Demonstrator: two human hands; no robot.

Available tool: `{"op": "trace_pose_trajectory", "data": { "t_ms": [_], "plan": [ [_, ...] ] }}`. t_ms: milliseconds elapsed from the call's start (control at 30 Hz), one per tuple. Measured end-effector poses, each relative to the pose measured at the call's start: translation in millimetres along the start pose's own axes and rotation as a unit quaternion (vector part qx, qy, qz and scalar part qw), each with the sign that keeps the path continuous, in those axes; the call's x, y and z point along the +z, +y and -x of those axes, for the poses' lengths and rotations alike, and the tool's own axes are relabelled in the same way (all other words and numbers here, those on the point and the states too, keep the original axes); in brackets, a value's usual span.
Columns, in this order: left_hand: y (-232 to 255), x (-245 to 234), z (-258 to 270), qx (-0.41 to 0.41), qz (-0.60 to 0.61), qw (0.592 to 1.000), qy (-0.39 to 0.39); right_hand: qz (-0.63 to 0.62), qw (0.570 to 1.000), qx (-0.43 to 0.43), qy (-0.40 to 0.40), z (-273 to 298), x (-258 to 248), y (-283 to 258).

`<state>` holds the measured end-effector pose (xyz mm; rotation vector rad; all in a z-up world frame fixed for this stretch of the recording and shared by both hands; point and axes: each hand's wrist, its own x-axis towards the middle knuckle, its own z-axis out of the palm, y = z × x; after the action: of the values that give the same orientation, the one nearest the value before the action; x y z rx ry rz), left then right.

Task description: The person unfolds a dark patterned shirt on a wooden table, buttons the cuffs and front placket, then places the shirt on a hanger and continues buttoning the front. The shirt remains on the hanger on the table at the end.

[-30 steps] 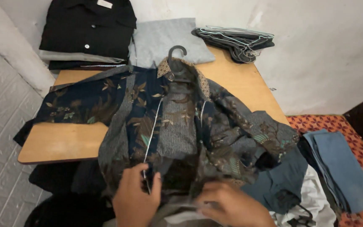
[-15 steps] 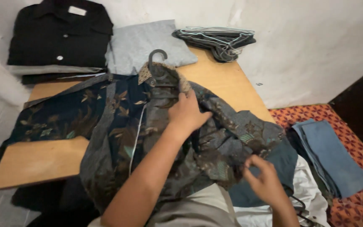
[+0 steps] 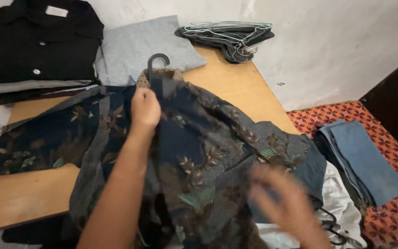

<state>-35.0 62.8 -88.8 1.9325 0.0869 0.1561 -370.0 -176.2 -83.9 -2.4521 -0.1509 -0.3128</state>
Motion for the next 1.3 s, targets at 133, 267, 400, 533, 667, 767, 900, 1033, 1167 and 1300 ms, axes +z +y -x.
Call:
{"op": "trace_pose_trajectory", "data": {
  "t_ms": [133, 267, 400, 533, 667, 767, 900, 1033, 1167, 1300],
  "plan": [
    [-30.2, -31.6, 8.3, 0.087, -0.12, 0.987, -0.056, 0.229, 0.951, 0.127, 0.164, -31.3, 0.8, 104.6],
    [61.2, -51.9, 86.9, -0.023, -0.264, 0.948, -0.178, -0.081, 0.945, 0.191, 0.254, -36.5, -22.7, 112.7],
    [28.6, -30.1, 72.3, 0.107, -0.361, 0.909, -0.181, -0.044, 0.926, 0.194, 0.322, -76.2, -71.5, 138.2],
    [40.7, -33.4, 48.7, 0.112, -0.305, 0.936, -0.139, 0.045, 0.958, 0.148, 0.244, -155.2, -127.5, 187.3],
    [37.7, -34.0, 21.6, 0.129, -0.312, 0.938, -0.081, 0.01, 0.968, 0.124, 0.217, -227.6, -144.3, 173.0],
    [34.3, -41.3, 16.6, 0.166, -0.328, 0.916, -0.163, 0.323, 0.889, 0.324, -0.01, -258.5, -128.5, 136.8],
    [46.4, -73.8, 35.6, 0.128, -0.392, 0.897, -0.155, 0.133, 0.985, 0.085, 0.066, -248.9, -60.2, 72.6],
    [55.2, -105.0, 40.7, 0.055, -0.438, 0.881, -0.172, -0.032, 0.998, -0.039, -0.04, -239.5, -3.3, -4.4],
    [38.3, -99.5, 18.6, 0.079, -0.406, 0.889, -0.195, 0.021, 0.998, -0.06, -0.005, -274.3, 28.5, -14.0],
    [25.1, -80.0, 2.9, 0.119, -0.403, 0.876, -0.236, 0.153, 0.966, 0.071, -0.194, -305.6, 31.0, -39.1]
  ]
}}
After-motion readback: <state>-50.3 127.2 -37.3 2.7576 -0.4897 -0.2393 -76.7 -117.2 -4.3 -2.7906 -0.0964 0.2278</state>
